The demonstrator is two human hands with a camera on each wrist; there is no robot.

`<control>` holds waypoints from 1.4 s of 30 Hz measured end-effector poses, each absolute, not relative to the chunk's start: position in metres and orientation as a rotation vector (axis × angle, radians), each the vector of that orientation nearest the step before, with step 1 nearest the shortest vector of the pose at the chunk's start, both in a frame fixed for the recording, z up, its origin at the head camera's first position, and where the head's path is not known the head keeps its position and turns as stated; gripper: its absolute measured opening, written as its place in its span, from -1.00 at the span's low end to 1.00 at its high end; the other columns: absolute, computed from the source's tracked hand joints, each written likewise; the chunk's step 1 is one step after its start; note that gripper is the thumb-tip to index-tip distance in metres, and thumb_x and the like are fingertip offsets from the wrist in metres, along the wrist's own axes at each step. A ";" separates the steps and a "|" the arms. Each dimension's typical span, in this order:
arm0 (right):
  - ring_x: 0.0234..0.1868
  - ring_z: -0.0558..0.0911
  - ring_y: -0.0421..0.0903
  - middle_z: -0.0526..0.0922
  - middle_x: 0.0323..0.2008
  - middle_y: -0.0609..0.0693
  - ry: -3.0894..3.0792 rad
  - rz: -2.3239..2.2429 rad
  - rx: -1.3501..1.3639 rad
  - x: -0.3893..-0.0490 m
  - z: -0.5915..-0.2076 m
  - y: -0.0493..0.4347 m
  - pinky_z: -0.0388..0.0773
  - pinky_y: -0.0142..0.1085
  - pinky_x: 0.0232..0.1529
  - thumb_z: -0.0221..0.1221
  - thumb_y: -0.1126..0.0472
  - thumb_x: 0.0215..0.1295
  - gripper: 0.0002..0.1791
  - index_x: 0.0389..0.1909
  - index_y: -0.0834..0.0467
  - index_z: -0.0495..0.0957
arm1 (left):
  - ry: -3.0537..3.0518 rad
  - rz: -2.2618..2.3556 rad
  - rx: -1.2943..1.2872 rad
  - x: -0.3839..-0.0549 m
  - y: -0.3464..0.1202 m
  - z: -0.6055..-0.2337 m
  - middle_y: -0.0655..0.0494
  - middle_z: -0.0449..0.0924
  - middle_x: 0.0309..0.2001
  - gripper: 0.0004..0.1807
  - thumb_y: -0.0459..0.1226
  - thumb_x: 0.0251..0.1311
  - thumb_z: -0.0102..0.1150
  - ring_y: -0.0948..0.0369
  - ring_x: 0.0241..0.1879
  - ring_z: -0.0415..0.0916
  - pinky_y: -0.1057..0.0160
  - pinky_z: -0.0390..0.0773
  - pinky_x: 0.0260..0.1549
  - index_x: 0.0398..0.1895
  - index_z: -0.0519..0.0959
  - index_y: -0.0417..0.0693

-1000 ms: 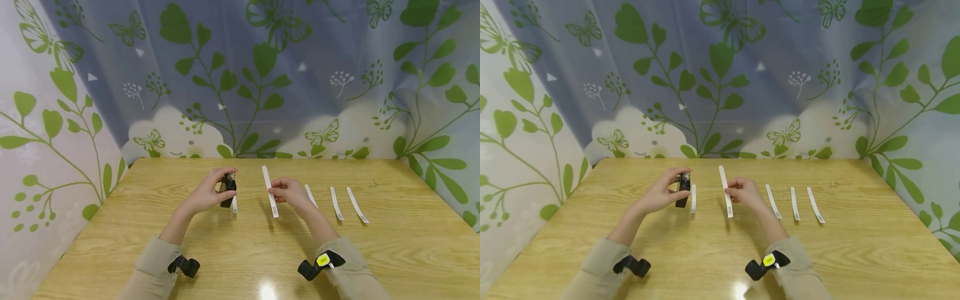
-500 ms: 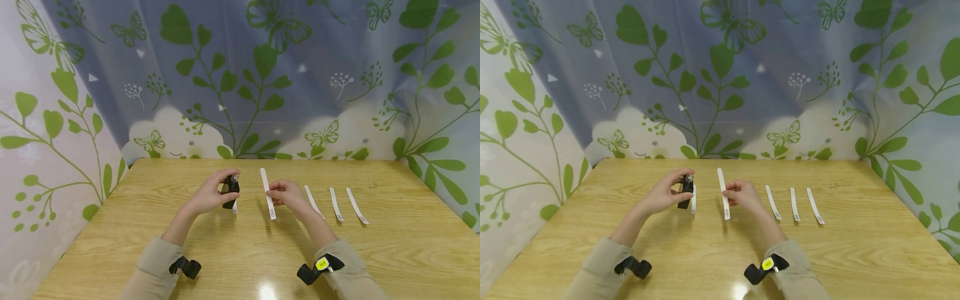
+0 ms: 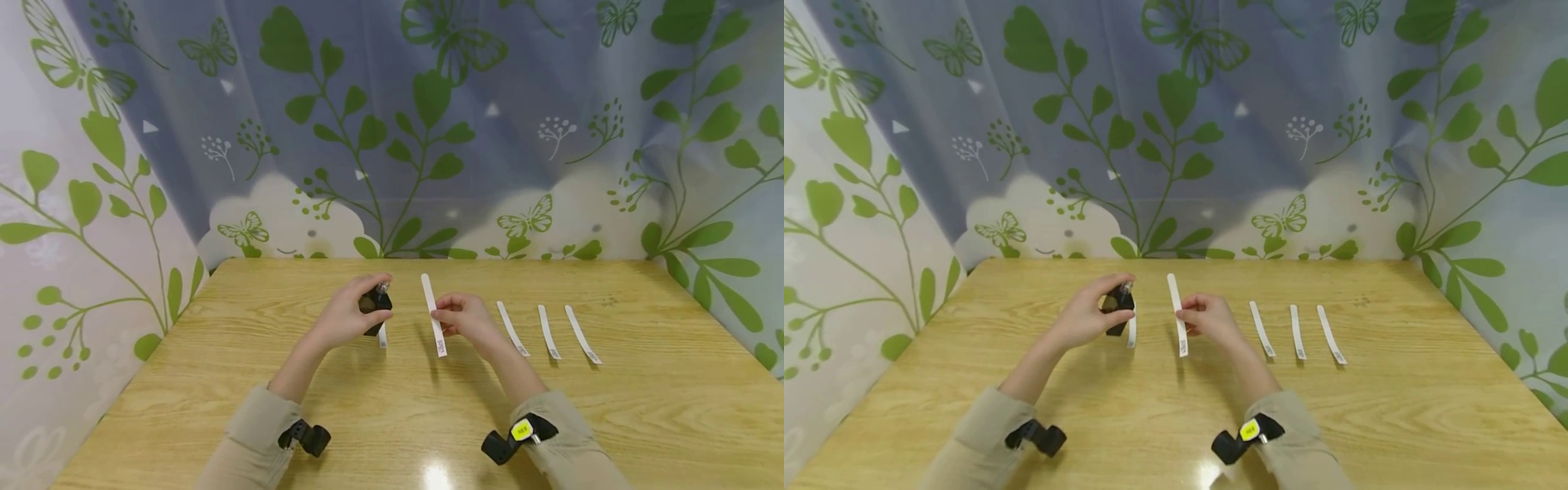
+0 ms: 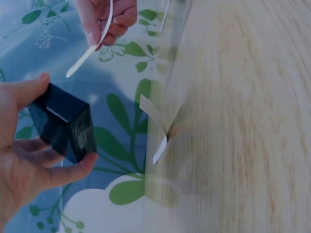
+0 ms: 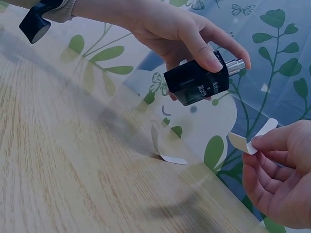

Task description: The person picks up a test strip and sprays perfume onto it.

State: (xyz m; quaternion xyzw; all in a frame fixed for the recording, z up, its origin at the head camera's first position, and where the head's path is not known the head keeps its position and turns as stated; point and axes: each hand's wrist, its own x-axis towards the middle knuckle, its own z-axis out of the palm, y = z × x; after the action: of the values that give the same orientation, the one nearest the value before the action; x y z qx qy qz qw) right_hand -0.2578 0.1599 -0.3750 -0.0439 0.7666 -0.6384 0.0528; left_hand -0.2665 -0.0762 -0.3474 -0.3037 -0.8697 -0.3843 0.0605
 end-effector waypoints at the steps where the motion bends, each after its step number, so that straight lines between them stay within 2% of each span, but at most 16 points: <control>1: -0.47 0.54 -0.17 0.58 -0.45 0.01 2.322 -1.946 -0.127 -0.258 -0.375 0.159 0.56 -0.28 -0.36 0.13 0.40 0.23 -0.83 -0.20 0.42 0.46 | -2.626 -1.157 -0.906 -0.266 -0.076 -0.348 0.01 0.41 0.15 -0.41 -0.22 0.12 0.28 0.03 0.07 0.39 -0.01 0.43 -0.04 0.26 0.38 0.05; 6: -0.48 0.52 -0.17 0.57 -0.46 0.00 2.314 -1.938 -0.105 -0.257 -0.377 0.159 0.56 -0.23 -0.37 0.14 0.39 0.23 -0.79 -0.17 0.44 0.45 | -2.590 -1.134 -0.886 -0.266 -0.075 -0.348 0.01 0.46 0.04 -0.42 -0.24 0.10 0.30 0.06 -0.06 0.44 0.05 0.47 -0.15 0.24 0.40 0.03; 17: -0.51 0.51 -0.16 0.56 -0.50 -0.01 2.332 -1.913 -0.109 -0.257 -0.378 0.160 0.53 -0.30 -0.45 0.16 0.36 0.22 -0.79 -0.18 0.41 0.47 | -2.580 -1.068 -0.929 -0.266 -0.074 -0.347 0.04 0.50 -0.06 -0.42 -0.25 0.07 0.33 0.14 -0.27 0.41 0.16 0.42 -0.34 0.22 0.42 0.00; 26: -0.52 0.51 -0.16 0.55 -0.51 0.01 2.324 -1.906 -0.124 -0.253 -0.374 0.159 0.54 -0.27 -0.44 0.16 0.36 0.22 -0.79 -0.19 0.42 0.47 | -2.611 -1.076 -0.932 -0.266 -0.073 -0.345 0.03 0.49 -0.02 -0.42 -0.25 0.07 0.32 0.11 -0.18 0.44 0.08 0.46 -0.23 0.21 0.42 0.01; 33: -0.51 0.49 -0.17 0.54 -0.50 0.01 2.324 -1.900 -0.129 -0.255 -0.376 0.160 0.53 -0.31 -0.45 0.16 0.34 0.23 -0.77 -0.17 0.42 0.46 | -2.629 -1.115 -0.905 -0.266 -0.073 -0.342 0.02 0.45 0.10 -0.42 -0.22 0.09 0.31 0.04 0.00 0.44 0.02 0.46 -0.09 0.23 0.42 0.01; 42: -0.53 0.49 -0.18 0.54 -0.52 -0.01 2.325 -1.898 -0.116 -0.256 -0.379 0.161 0.52 -0.32 -0.46 0.16 0.36 0.22 -0.81 -0.22 0.41 0.47 | -2.653 -1.182 -0.887 -0.267 -0.077 -0.341 0.03 0.41 0.17 -0.40 -0.21 0.10 0.30 0.04 0.04 0.43 0.04 0.48 -0.08 0.25 0.39 0.07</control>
State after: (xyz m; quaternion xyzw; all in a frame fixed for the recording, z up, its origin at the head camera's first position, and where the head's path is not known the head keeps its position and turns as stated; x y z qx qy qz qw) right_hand -0.2559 0.1610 -0.3794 -0.0385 0.7723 -0.6304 0.0691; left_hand -0.2673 -0.0767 -0.3406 -0.2916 -0.8725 -0.3885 0.0522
